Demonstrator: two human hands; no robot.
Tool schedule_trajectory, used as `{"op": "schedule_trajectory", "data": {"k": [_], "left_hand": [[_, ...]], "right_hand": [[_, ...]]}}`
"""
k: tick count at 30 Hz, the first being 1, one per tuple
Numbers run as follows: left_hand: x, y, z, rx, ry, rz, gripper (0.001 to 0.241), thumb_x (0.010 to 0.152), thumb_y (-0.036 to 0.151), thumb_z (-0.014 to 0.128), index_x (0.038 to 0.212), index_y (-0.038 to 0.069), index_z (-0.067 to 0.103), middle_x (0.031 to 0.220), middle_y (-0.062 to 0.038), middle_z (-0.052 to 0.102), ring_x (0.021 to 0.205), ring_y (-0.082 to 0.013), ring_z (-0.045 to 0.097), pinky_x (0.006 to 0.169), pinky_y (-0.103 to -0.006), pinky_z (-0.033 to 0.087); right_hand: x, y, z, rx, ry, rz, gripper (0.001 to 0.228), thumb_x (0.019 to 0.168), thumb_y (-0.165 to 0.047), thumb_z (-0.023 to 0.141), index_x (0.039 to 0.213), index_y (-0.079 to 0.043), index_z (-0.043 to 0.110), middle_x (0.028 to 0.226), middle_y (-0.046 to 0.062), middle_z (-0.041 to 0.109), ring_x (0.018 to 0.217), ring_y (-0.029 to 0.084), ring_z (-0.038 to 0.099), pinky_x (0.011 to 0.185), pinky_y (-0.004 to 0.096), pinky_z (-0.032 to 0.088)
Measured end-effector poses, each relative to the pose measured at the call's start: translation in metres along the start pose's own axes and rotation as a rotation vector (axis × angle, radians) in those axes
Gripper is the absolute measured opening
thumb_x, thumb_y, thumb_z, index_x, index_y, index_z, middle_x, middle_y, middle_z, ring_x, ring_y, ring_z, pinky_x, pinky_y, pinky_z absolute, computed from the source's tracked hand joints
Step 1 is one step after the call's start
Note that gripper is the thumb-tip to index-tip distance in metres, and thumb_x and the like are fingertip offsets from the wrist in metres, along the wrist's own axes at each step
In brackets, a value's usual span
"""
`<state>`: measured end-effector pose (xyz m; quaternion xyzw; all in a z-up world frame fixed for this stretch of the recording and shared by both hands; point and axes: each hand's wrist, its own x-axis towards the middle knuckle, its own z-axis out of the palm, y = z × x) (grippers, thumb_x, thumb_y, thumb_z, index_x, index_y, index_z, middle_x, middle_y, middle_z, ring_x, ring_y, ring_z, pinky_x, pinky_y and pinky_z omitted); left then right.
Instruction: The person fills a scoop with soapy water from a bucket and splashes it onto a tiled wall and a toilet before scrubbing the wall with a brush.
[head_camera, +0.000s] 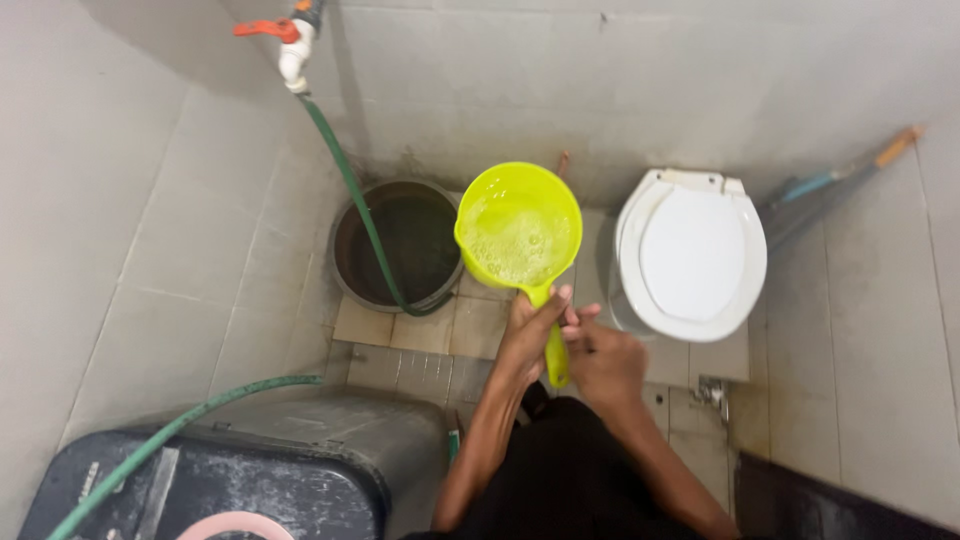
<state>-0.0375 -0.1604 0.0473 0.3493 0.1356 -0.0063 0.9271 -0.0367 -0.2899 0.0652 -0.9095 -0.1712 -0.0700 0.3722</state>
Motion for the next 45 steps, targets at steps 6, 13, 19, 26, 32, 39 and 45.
{"op": "schedule_trajectory", "data": {"k": [6, 13, 19, 26, 32, 39, 45], "left_hand": [[-0.001, 0.012, -0.003, 0.032, -0.018, -0.242, 0.027, 0.099, 0.021, 0.069, 0.091, 0.011, 0.045, 0.060, 0.005, 0.043, 0.043, -0.0028, 0.038, 0.038, -0.0198, 0.032], [-0.003, 0.010, -0.001, 0.132, -0.014, -0.325, 0.029, 0.098, 0.022, 0.071, 0.090, 0.012, 0.045, 0.060, 0.005, 0.043, 0.042, -0.0025, 0.037, 0.036, -0.0196, 0.028], [0.005, -0.022, 0.015, 0.169, 0.001, -0.370, 0.025, 0.097, 0.020, 0.068, 0.089, 0.012, 0.046, 0.053, 0.004, 0.040, 0.036, -0.0041, 0.034, 0.032, -0.0214, 0.026], [0.025, -0.059, 0.040, 0.149, 0.021, -0.356, 0.023, 0.097, 0.014, 0.068, 0.091, 0.012, 0.045, 0.054, 0.004, 0.040, 0.037, -0.0042, 0.033, 0.033, -0.0225, 0.025], [0.033, -0.078, 0.053, 0.153, 0.003, -0.384, 0.024, 0.099, 0.013, 0.068, 0.092, 0.012, 0.044, 0.054, 0.005, 0.039, 0.038, -0.0039, 0.033, 0.034, -0.0229, 0.025], [0.040, -0.082, 0.063, 0.262, 0.016, -0.421, 0.024, 0.099, 0.010, 0.066, 0.089, 0.010, 0.044, 0.054, 0.004, 0.042, 0.038, -0.0045, 0.034, 0.034, -0.0234, 0.026], [0.048, -0.086, 0.063, 0.412, 0.062, -0.429, 0.017, 0.097, 0.008, 0.062, 0.091, 0.008, 0.046, 0.055, 0.002, 0.042, 0.039, -0.0058, 0.036, 0.035, -0.0257, 0.027]], "right_hand": [[-0.022, 0.043, -0.019, 0.408, 0.105, 0.354, 0.061, 0.110, -0.050, 0.040, 0.082, -0.002, 0.067, 0.059, 0.005, 0.059, 0.054, 0.014, 0.056, 0.051, 0.030, 0.041], [-0.013, 0.062, -0.021, 0.836, 0.109, 0.484, 0.057, 0.113, -0.047, 0.035, 0.103, 0.003, 0.062, 0.081, 0.009, 0.061, 0.072, 0.015, 0.058, 0.061, 0.029, 0.049], [0.036, 0.053, -0.054, 1.157, -0.019, 0.447, 0.058, 0.110, -0.048, 0.033, 0.135, 0.002, 0.048, 0.124, 0.021, 0.062, 0.114, 0.025, 0.062, 0.103, 0.039, 0.052], [0.069, 0.078, -0.086, 1.360, -0.137, 0.545, 0.062, 0.108, -0.049, 0.031, 0.144, 0.001, 0.041, 0.144, 0.023, 0.052, 0.136, 0.028, 0.051, 0.117, 0.042, 0.041], [0.070, 0.115, -0.097, 1.363, -0.093, 0.586, 0.059, 0.110, -0.046, 0.030, 0.143, 0.002, 0.040, 0.145, 0.025, 0.051, 0.137, 0.029, 0.050, 0.119, 0.042, 0.040], [0.079, 0.130, -0.099, 1.437, -0.060, 0.645, 0.058, 0.110, -0.044, 0.032, 0.141, 0.004, 0.041, 0.147, 0.027, 0.048, 0.141, 0.030, 0.048, 0.122, 0.041, 0.039], [0.087, 0.121, -0.098, 1.615, -0.106, 0.772, 0.061, 0.108, -0.043, 0.035, 0.141, 0.008, 0.041, 0.150, 0.029, 0.046, 0.143, 0.032, 0.046, 0.123, 0.040, 0.036]]}}
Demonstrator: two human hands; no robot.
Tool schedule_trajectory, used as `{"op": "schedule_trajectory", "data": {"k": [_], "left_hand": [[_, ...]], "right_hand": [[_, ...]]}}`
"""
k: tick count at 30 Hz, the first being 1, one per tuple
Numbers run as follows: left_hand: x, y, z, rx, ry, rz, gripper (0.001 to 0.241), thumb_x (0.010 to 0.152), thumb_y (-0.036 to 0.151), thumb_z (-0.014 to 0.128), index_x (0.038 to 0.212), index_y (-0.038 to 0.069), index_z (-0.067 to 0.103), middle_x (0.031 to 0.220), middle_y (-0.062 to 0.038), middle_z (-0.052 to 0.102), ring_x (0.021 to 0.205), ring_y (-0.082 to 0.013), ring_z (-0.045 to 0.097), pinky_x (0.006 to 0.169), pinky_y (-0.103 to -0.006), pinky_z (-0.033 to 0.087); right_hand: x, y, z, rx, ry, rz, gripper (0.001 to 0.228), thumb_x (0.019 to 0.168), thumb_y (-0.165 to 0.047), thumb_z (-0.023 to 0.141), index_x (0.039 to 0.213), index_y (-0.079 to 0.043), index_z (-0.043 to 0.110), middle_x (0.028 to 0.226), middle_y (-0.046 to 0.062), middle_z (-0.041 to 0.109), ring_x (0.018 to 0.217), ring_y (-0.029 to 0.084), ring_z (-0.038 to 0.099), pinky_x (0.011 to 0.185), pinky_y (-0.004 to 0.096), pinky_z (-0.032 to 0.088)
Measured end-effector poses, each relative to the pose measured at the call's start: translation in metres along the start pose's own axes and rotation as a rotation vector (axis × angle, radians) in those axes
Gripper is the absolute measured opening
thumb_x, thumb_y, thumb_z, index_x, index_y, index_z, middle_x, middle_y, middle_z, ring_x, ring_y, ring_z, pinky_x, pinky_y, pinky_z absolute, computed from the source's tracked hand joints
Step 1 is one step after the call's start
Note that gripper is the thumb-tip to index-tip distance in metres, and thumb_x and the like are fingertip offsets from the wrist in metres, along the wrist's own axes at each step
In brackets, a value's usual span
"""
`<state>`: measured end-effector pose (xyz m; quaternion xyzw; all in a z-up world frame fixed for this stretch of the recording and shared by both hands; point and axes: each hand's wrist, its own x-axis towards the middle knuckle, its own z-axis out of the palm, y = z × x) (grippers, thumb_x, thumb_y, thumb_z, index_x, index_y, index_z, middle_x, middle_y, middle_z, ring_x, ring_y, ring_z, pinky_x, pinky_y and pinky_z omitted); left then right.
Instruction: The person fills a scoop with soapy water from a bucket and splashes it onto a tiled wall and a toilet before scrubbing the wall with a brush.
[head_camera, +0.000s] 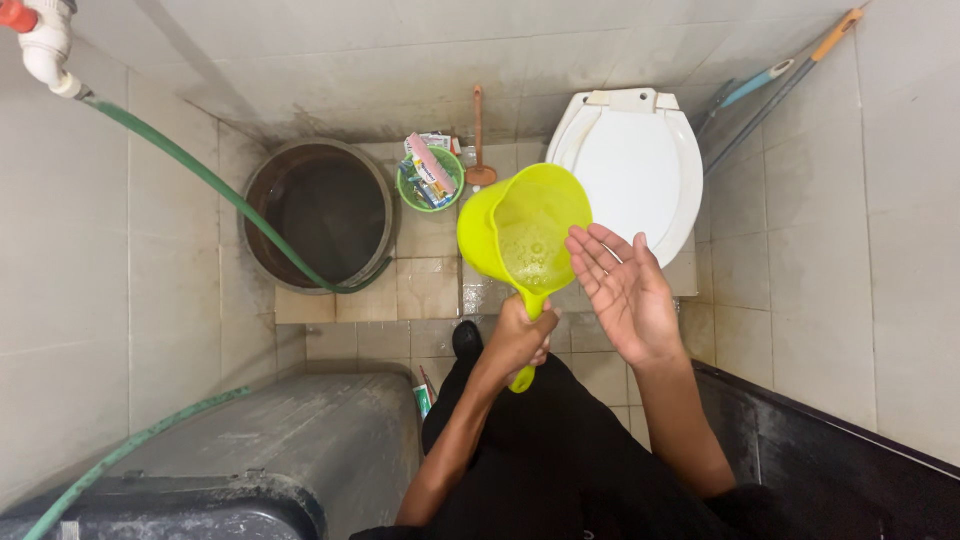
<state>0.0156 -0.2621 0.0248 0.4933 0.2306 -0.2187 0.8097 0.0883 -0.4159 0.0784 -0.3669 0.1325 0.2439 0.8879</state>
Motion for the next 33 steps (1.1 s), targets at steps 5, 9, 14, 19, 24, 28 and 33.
{"op": "schedule_trajectory", "data": {"k": [5, 9, 14, 19, 24, 28, 33], "left_hand": [[0.000, 0.008, -0.005, 0.016, 0.023, 0.006, 0.014, 0.095, 0.007, 0.061, 0.092, 0.008, 0.048, 0.056, 0.002, 0.043, 0.039, -0.0060, 0.037, 0.035, -0.0257, 0.028], [0.003, 0.009, -0.012, -0.016, -0.016, 0.022, 0.011, 0.095, 0.006, 0.060, 0.092, 0.007, 0.050, 0.058, 0.002, 0.045, 0.040, -0.0054, 0.037, 0.036, -0.0250, 0.028], [0.020, 0.000, -0.029, -0.156, -0.070, -0.020, 0.015, 0.094, 0.002, 0.060, 0.090, 0.010, 0.047, 0.059, 0.003, 0.044, 0.040, -0.0050, 0.036, 0.035, -0.0238, 0.027], [0.035, -0.018, -0.042, -0.205, -0.057, -0.055, 0.015, 0.092, 0.001, 0.059, 0.091, 0.011, 0.048, 0.059, 0.004, 0.043, 0.039, -0.0049, 0.035, 0.035, -0.0230, 0.026], [0.052, -0.029, -0.051, -0.169, -0.066, -0.039, 0.016, 0.091, 0.000, 0.059, 0.094, 0.011, 0.048, 0.058, 0.003, 0.044, 0.039, -0.0053, 0.034, 0.033, -0.0234, 0.026], [0.073, -0.022, -0.055, -0.225, -0.009, -0.035, 0.015, 0.094, 0.000, 0.062, 0.095, 0.006, 0.048, 0.060, 0.004, 0.045, 0.041, -0.0044, 0.036, 0.035, -0.0229, 0.029], [0.080, -0.002, -0.063, -0.163, -0.059, 0.019, 0.014, 0.094, -0.001, 0.060, 0.093, 0.005, 0.048, 0.060, 0.003, 0.044, 0.041, -0.0064, 0.036, 0.035, -0.0246, 0.029]], "right_hand": [[0.002, 0.006, 0.001, -0.017, 0.043, -0.042, 0.059, 0.108, -0.042, 0.036, 0.141, 0.007, 0.039, 0.151, 0.028, 0.045, 0.144, 0.031, 0.045, 0.124, 0.040, 0.035], [0.013, 0.017, -0.004, 0.087, -0.013, 0.026, 0.062, 0.108, -0.043, 0.037, 0.142, 0.009, 0.037, 0.150, 0.029, 0.042, 0.145, 0.034, 0.043, 0.125, 0.043, 0.034], [0.051, 0.039, -0.016, 0.259, 0.080, 0.128, 0.077, 0.104, -0.047, 0.043, 0.152, 0.009, 0.023, 0.158, 0.024, 0.034, 0.149, 0.032, 0.035, 0.125, 0.041, 0.030], [0.115, 0.085, -0.055, 0.402, 0.311, 0.301, 0.087, 0.101, -0.053, 0.042, 0.156, 0.007, 0.013, 0.164, 0.024, 0.030, 0.150, 0.034, 0.031, 0.123, 0.044, 0.022], [0.172, 0.107, -0.064, 0.397, 0.536, 0.420, 0.085, 0.097, -0.053, 0.041, 0.159, 0.002, 0.022, 0.164, 0.023, 0.023, 0.150, 0.035, 0.027, 0.121, 0.045, 0.024], [0.182, 0.014, 0.020, 0.892, 0.324, 0.342, 0.090, 0.095, -0.062, 0.044, 0.153, 0.007, 0.036, 0.148, 0.027, 0.050, 0.135, 0.037, 0.051, 0.110, 0.052, 0.042], [0.136, -0.092, 0.081, 0.607, -0.450, -0.186, 0.086, 0.103, -0.058, 0.036, 0.152, 0.013, 0.038, 0.154, 0.030, 0.050, 0.143, 0.040, 0.051, 0.125, 0.051, 0.037]]}}
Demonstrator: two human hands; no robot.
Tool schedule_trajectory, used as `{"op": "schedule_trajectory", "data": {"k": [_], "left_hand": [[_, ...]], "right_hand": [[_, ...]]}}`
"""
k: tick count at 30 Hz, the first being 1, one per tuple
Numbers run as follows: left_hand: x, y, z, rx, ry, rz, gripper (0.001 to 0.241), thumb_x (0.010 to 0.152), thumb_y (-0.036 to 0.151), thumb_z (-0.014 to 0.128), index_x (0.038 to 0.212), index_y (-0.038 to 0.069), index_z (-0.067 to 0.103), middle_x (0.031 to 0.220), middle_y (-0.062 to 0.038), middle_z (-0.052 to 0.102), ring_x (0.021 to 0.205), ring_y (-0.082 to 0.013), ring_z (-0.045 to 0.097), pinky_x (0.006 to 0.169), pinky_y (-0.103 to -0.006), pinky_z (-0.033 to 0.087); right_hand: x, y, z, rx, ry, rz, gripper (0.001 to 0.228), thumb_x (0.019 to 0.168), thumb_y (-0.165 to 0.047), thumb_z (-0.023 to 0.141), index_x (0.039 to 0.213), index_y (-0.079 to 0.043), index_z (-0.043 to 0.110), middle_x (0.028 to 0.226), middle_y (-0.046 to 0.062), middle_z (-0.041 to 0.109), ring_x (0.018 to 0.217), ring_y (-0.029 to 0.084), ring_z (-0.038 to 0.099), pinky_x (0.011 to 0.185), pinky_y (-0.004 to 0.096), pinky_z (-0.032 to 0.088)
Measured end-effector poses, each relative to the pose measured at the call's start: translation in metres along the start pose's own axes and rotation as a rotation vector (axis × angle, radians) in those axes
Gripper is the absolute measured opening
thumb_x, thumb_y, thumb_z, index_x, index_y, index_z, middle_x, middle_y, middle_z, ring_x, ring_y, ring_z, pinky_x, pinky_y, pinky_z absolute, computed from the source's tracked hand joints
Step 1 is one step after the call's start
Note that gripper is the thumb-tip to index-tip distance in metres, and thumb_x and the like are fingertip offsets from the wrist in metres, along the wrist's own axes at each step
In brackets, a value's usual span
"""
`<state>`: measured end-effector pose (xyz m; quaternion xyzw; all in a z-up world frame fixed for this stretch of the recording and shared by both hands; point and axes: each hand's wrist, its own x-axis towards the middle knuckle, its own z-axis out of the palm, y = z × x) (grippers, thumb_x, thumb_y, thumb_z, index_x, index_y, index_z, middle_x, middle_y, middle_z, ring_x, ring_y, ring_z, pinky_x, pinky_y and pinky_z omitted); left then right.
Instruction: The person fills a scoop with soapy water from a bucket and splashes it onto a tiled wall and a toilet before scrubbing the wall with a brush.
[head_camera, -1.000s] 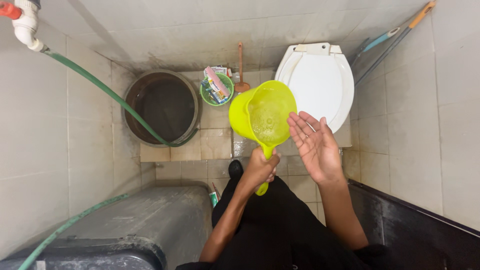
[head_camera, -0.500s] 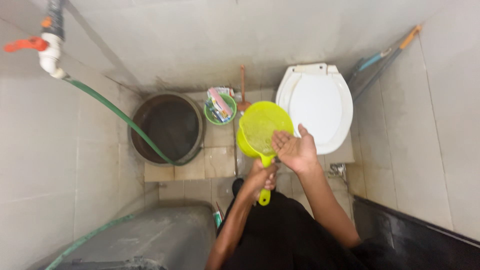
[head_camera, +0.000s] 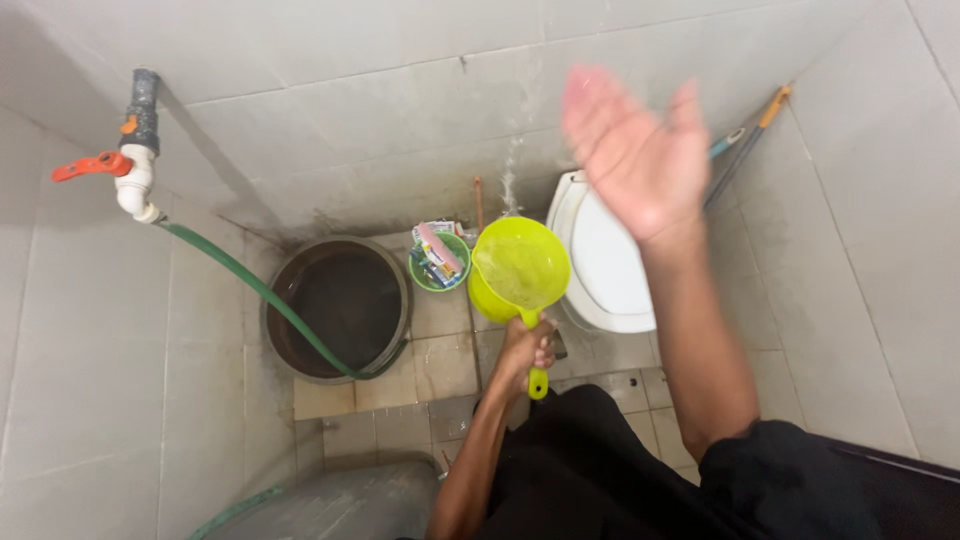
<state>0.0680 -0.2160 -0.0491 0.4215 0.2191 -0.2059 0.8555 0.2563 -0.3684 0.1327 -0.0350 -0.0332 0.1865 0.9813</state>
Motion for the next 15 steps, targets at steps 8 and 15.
{"op": "schedule_trajectory", "data": {"k": [8, 15], "left_hand": [[0.001, -0.034, -0.009, 0.088, -0.072, -0.009, 0.016, 0.096, 0.002, 0.059, 0.088, 0.004, 0.045, 0.059, 0.000, 0.044, 0.041, -0.0079, 0.038, 0.035, -0.0263, 0.030], [-0.007, -0.024, 0.003, 0.090, -0.111, -0.147, 0.016, 0.091, -0.001, 0.058, 0.094, 0.011, 0.047, 0.059, 0.002, 0.042, 0.040, -0.0066, 0.036, 0.036, -0.0244, 0.029]], "right_hand": [[-0.053, 0.102, -0.269, -0.129, 1.070, 0.265, 0.057, 0.105, -0.038, 0.043, 0.143, 0.004, 0.041, 0.152, 0.027, 0.043, 0.130, 0.043, 0.048, 0.110, 0.055, 0.039], [0.030, 0.010, -0.115, 0.399, 0.300, 0.065, 0.058, 0.108, -0.035, 0.036, 0.143, 0.010, 0.048, 0.143, 0.031, 0.055, 0.133, 0.043, 0.053, 0.113, 0.056, 0.042]]}}
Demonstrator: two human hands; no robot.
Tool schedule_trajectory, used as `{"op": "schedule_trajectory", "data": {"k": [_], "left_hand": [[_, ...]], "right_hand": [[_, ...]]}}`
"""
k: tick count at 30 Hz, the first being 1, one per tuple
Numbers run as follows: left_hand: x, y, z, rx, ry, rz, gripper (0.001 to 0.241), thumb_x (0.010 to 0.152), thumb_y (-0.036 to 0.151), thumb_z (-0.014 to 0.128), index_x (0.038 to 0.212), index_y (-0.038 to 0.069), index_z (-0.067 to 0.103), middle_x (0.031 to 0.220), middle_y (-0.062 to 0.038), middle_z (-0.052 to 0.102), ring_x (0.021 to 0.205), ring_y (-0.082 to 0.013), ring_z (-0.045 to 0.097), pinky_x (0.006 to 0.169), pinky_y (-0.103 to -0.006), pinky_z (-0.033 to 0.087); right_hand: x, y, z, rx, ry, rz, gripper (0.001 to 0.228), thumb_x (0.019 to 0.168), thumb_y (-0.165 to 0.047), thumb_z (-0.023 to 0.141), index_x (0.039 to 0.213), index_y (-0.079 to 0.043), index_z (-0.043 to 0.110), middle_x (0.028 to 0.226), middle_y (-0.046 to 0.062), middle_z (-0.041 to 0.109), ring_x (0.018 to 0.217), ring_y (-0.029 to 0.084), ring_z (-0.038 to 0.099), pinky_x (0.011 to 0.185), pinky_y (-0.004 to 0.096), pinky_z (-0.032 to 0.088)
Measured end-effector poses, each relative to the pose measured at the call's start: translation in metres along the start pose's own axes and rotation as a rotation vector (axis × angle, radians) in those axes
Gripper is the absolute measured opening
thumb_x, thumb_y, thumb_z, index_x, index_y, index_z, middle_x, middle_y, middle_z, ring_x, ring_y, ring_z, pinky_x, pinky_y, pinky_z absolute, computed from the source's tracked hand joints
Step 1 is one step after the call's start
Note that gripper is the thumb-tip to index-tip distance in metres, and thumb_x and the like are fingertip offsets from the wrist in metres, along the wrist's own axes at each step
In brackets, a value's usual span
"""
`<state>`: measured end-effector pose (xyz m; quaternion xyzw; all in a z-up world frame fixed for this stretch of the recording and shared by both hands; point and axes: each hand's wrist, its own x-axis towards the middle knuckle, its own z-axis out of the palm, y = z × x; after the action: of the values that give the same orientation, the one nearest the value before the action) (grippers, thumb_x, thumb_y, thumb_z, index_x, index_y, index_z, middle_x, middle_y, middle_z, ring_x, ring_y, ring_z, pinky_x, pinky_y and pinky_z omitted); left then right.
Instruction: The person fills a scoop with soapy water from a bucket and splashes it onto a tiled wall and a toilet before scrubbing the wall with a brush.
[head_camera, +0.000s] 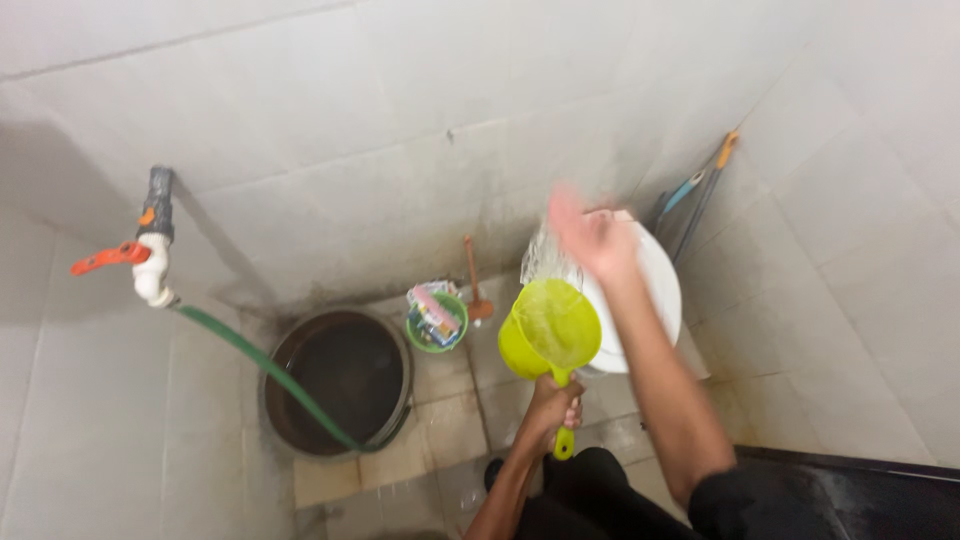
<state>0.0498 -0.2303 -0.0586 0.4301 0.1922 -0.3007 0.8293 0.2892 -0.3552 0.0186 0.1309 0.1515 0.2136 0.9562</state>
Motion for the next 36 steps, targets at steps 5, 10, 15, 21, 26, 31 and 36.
{"op": "schedule_trajectory", "data": {"k": [5, 10, 15, 21, 26, 31, 36], "left_hand": [[0.003, 0.023, 0.013, -0.069, -0.062, -0.016, 0.021, 0.091, -0.003, 0.059, 0.098, 0.012, 0.045, 0.063, 0.002, 0.043, 0.042, -0.0057, 0.036, 0.037, -0.0234, 0.029], [-0.002, 0.029, 0.023, 0.051, -0.082, -0.021, 0.018, 0.093, -0.001, 0.058, 0.094, 0.011, 0.044, 0.061, 0.001, 0.044, 0.042, -0.0069, 0.037, 0.036, -0.0246, 0.028], [-0.008, 0.022, 0.026, 0.171, -0.190, -0.056, 0.020, 0.101, 0.005, 0.058, 0.085, 0.006, 0.046, 0.060, 0.001, 0.045, 0.042, -0.0070, 0.039, 0.037, -0.0247, 0.030], [0.003, -0.008, 0.039, 0.158, -0.188, -0.072, 0.015, 0.093, -0.002, 0.059, 0.091, 0.008, 0.048, 0.063, 0.001, 0.047, 0.042, -0.0072, 0.038, 0.037, -0.0257, 0.030], [0.018, 0.003, 0.067, 0.155, -0.156, -0.092, 0.013, 0.093, 0.001, 0.059, 0.093, 0.008, 0.048, 0.063, 0.001, 0.045, 0.042, -0.0069, 0.039, 0.038, -0.0247, 0.033], [0.029, -0.001, 0.085, 0.135, -0.205, -0.106, 0.016, 0.093, -0.002, 0.060, 0.095, 0.009, 0.047, 0.064, 0.001, 0.046, 0.043, -0.0075, 0.039, 0.038, -0.0252, 0.032], [0.037, -0.014, 0.099, 0.269, -0.254, -0.120, 0.016, 0.092, 0.000, 0.060, 0.093, 0.006, 0.045, 0.061, -0.002, 0.047, 0.041, -0.0084, 0.039, 0.035, -0.0260, 0.030]], "right_hand": [[-0.017, 0.018, 0.096, -0.502, -0.019, -0.220, 0.069, 0.105, -0.046, 0.040, 0.135, 0.016, 0.048, 0.136, 0.030, 0.060, 0.129, 0.041, 0.057, 0.115, 0.052, 0.042], [-0.031, -0.008, -0.105, -0.362, 0.658, -0.217, 0.060, 0.099, -0.032, 0.053, 0.143, 0.008, 0.043, 0.148, 0.024, 0.048, 0.135, 0.037, 0.048, 0.114, 0.052, 0.039], [-0.052, -0.042, -0.205, -0.189, 0.755, -0.303, 0.062, 0.108, -0.033, 0.043, 0.150, 0.011, 0.031, 0.155, 0.032, 0.037, 0.143, 0.044, 0.039, 0.119, 0.052, 0.030], [-0.088, -0.038, -0.125, -0.108, 0.536, -0.407, 0.060, 0.107, -0.038, 0.036, 0.147, 0.007, 0.042, 0.150, 0.026, 0.050, 0.138, 0.037, 0.050, 0.117, 0.049, 0.039], [-0.090, -0.044, 0.134, -0.461, -0.192, -0.515, 0.060, 0.106, -0.036, 0.036, 0.138, 0.012, 0.050, 0.138, 0.028, 0.062, 0.129, 0.037, 0.060, 0.112, 0.050, 0.047], [-0.103, -0.054, 0.064, -0.393, 0.233, -0.471, 0.050, 0.105, -0.035, 0.047, 0.133, 0.007, 0.049, 0.133, 0.022, 0.056, 0.122, 0.035, 0.057, 0.107, 0.049, 0.049], [-0.121, -0.104, -0.131, -0.209, 0.772, -0.464, 0.060, 0.106, -0.040, 0.041, 0.148, 0.003, 0.038, 0.144, 0.024, 0.048, 0.130, 0.037, 0.047, 0.111, 0.049, 0.036]]}}
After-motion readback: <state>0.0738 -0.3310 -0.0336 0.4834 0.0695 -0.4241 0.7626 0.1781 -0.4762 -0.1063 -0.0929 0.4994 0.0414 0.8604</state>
